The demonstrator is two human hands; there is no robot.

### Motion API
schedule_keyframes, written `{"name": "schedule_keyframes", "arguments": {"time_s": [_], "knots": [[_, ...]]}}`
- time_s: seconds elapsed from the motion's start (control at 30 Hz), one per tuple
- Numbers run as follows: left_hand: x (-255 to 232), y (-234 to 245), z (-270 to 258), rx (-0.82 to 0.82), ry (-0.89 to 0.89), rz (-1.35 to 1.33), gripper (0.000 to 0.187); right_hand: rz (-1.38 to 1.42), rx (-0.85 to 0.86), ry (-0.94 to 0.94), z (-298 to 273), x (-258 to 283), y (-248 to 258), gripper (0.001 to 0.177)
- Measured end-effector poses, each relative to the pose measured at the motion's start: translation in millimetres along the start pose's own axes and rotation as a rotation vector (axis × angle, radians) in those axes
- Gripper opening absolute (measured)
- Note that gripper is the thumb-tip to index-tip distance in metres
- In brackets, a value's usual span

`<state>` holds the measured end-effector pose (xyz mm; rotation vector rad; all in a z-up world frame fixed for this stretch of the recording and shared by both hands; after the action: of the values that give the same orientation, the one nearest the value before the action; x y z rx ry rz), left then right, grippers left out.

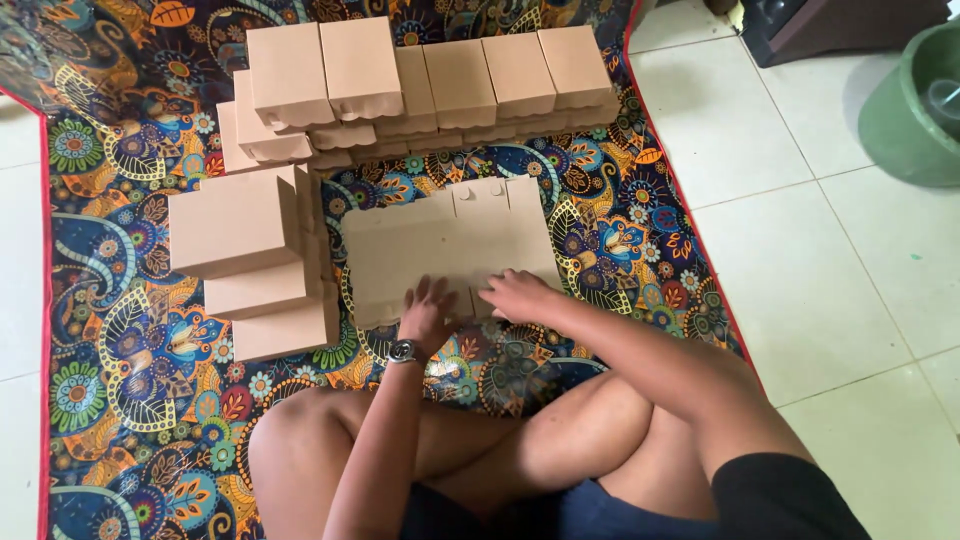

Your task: Folding a flat cardboard template into a box by bending and tucking flaps.

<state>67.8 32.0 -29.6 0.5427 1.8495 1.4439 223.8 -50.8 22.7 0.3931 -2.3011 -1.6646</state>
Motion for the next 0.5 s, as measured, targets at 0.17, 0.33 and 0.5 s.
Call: {"name": "schedule_keyframes", "arguments": {"time_s": [0.17,0.33,0.5], "knots": [[0,3,0,0.025,0.011,-0.024,0.047,0.039,0.032,0.038,17,-12,-33,0.028],[1,9,2,0.042,-0.011,-0.080,0.046,0.087,-0.010,-0.046,13,-13,-2,0.021],[5,7,4,0.015,-0.007,-0.088,0.047,0.088,-0.049,-0.050,19,-28,-21,0.018]]}}
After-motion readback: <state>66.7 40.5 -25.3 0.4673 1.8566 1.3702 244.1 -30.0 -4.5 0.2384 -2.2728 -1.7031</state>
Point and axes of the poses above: each hand's wrist, its own z-axis towards the middle knuckle, its own y-axis out of the back of the hand, x = y × z, the point moved 6 cm from there along z, towards the middle knuckle, and after that the axes turned 7 degrees about y, right-handed, at the moved point
